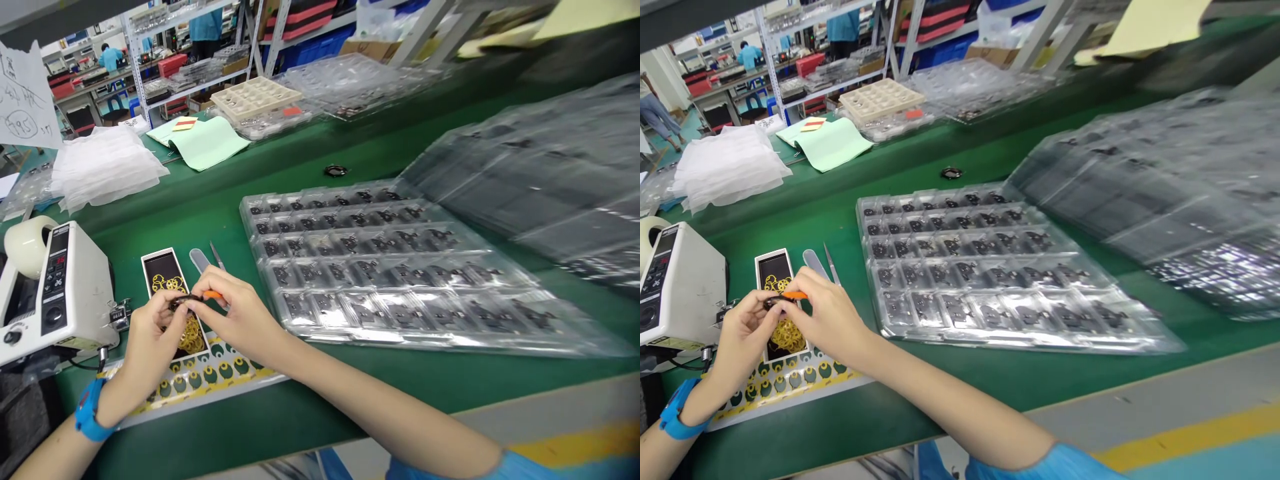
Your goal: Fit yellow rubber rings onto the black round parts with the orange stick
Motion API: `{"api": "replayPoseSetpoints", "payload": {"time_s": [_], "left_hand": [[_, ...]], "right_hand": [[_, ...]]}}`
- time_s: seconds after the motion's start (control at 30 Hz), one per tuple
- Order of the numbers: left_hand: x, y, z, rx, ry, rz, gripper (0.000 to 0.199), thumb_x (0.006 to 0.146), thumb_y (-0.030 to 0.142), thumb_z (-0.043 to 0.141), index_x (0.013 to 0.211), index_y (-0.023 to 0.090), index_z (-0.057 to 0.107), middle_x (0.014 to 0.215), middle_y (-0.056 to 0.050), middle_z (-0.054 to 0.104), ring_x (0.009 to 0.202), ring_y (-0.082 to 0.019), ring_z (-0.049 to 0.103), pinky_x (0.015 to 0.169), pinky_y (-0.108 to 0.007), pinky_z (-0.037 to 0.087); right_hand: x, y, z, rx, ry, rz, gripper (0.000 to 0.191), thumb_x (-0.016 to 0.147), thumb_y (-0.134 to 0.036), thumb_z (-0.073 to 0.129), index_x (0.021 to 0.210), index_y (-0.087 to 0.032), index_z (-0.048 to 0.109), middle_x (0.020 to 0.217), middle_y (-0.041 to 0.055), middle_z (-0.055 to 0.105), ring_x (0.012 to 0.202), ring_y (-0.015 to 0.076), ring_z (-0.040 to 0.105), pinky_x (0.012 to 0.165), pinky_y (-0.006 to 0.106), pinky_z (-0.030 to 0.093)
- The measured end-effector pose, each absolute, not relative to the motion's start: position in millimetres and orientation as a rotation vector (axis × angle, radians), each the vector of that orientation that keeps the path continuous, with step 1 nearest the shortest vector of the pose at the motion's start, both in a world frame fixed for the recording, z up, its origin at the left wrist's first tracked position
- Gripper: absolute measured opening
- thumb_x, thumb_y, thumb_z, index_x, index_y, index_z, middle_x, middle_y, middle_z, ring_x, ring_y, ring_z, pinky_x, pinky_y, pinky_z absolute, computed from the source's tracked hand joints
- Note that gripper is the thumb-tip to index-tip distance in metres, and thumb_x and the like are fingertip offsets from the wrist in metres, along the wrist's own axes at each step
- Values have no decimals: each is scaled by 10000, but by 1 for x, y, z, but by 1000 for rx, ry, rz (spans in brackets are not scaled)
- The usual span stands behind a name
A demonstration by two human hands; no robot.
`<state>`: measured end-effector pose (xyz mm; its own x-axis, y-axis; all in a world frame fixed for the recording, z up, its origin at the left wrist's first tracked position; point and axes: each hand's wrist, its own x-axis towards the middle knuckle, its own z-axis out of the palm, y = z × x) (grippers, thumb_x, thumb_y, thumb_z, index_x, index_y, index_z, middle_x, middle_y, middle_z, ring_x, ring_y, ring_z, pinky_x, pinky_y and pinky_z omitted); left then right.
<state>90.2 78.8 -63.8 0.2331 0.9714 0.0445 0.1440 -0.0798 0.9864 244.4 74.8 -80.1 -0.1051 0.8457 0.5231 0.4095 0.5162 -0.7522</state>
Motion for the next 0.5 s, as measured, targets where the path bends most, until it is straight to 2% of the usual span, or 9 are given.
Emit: {"api": "replayPoseSetpoints", "payload": {"time_s": [0.07,0.13,0.27,0.4,0.5], "left_hand": [[88,84,-59,1465,1150,1032,63,692,180,707,742,158,676,762,-8,628,728,-121,597,622,-168,494],[87,88,-55,1387,1181,1061,89,638,182,726,679,157,651,720,2,601,704,-116,563,588,-160,466],[87,88,-54,1244,1189,1039,182,645,215,716,663,161,543,611,27,590,581,-83,530,554,-152,437],[92,78,-53,1122,1118,954,304,665,312,745,721,179,478,552,33,599,490,-104,567,522,-199,491],[96,67,-50,1055,1039,901,396,693,402,772,850,181,483,582,25,634,523,-131,623,576,-246,557]], "right_hand": [[245,71,-80,-974,-1747,296,24,873,-133,575,887,-150,570,775,17,560,687,121,532,555,219,400],[244,66,-81,-859,-1765,-6,104,883,-133,570,987,-134,565,784,30,582,684,124,525,545,217,407],[242,59,-83,-692,-1783,-503,98,909,-96,515,920,-145,599,720,22,600,567,116,406,478,236,331],[241,63,-84,-886,-1759,-493,110,922,-124,532,940,-178,626,873,68,688,592,129,444,533,253,382],[243,66,-83,-935,-1768,-381,97,912,-116,537,899,-179,610,917,90,709,600,132,485,553,260,410]]}}
